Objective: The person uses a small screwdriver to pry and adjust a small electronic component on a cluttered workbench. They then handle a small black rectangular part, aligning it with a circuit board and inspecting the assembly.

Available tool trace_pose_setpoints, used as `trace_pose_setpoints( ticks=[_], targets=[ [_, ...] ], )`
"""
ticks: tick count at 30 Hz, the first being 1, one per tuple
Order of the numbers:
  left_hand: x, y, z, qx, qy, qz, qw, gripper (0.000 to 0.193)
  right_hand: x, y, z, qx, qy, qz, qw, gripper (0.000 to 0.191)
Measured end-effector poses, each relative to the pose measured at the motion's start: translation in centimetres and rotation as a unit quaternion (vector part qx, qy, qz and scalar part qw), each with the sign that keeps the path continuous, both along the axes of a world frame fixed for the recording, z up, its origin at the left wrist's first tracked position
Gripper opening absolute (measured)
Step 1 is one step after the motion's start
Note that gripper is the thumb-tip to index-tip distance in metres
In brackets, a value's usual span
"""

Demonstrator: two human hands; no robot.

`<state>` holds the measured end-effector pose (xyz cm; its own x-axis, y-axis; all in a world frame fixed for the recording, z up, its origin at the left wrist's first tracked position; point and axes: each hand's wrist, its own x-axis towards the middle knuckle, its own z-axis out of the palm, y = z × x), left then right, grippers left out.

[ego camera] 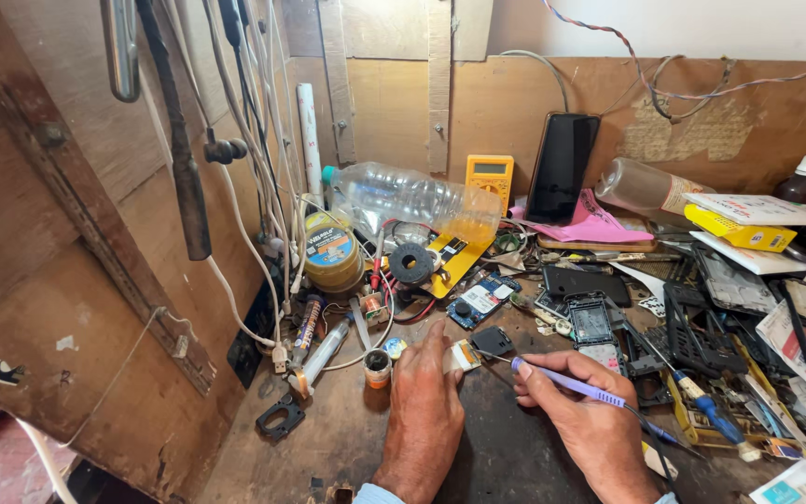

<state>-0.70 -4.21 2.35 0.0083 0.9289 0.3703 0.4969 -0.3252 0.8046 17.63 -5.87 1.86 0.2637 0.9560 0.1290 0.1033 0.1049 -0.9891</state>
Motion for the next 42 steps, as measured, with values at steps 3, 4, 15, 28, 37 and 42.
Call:
trace_pose_setpoints(
  ticks=[3, 4, 15, 28, 37, 42],
  targets=[
    [0.0, 0.0, 0.0, -0.010, 0.001, -0.001, 1.000, 0.057, 0.0, -0.1, 0.2, -0.004, -0.006, -0.001, 1.000, 0.023],
    [0.1, -0.1, 0.0, -0.018, 0.001, 0.000, 1.000, 0.057, 0.1, -0.2, 0.2, -0.006, -0.009, -0.002, 1.000, 0.023],
    [0.5, -0.9, -0.1, 0.000, 0.003, -0.001, 1.000, 0.057, 0.5, -1.0, 0.0, 0.004, -0.008, -0.001, 1.000, 0.023],
    [0.9, -2.6, 0.4, -0.017, 0.002, -0.004, 1.000, 0.059, 0.6, -2.9, 0.7, 0.002, -0.012, -0.008, 1.000, 0.023],
    [1.3, -3.9, 0.0, 0.028, 0.006, -0.003, 1.000, 0.058, 1.0, -4.3, 0.7, 0.001, -0.016, -0.008, 1.000, 0.023],
    [1.5, -5.0, 0.0, 0.018, 0.004, -0.006, 1.000, 0.057, 1.3, -5.4, 0.7, 0.006, -0.011, -0.006, 1.000, 0.024]
  ],
)
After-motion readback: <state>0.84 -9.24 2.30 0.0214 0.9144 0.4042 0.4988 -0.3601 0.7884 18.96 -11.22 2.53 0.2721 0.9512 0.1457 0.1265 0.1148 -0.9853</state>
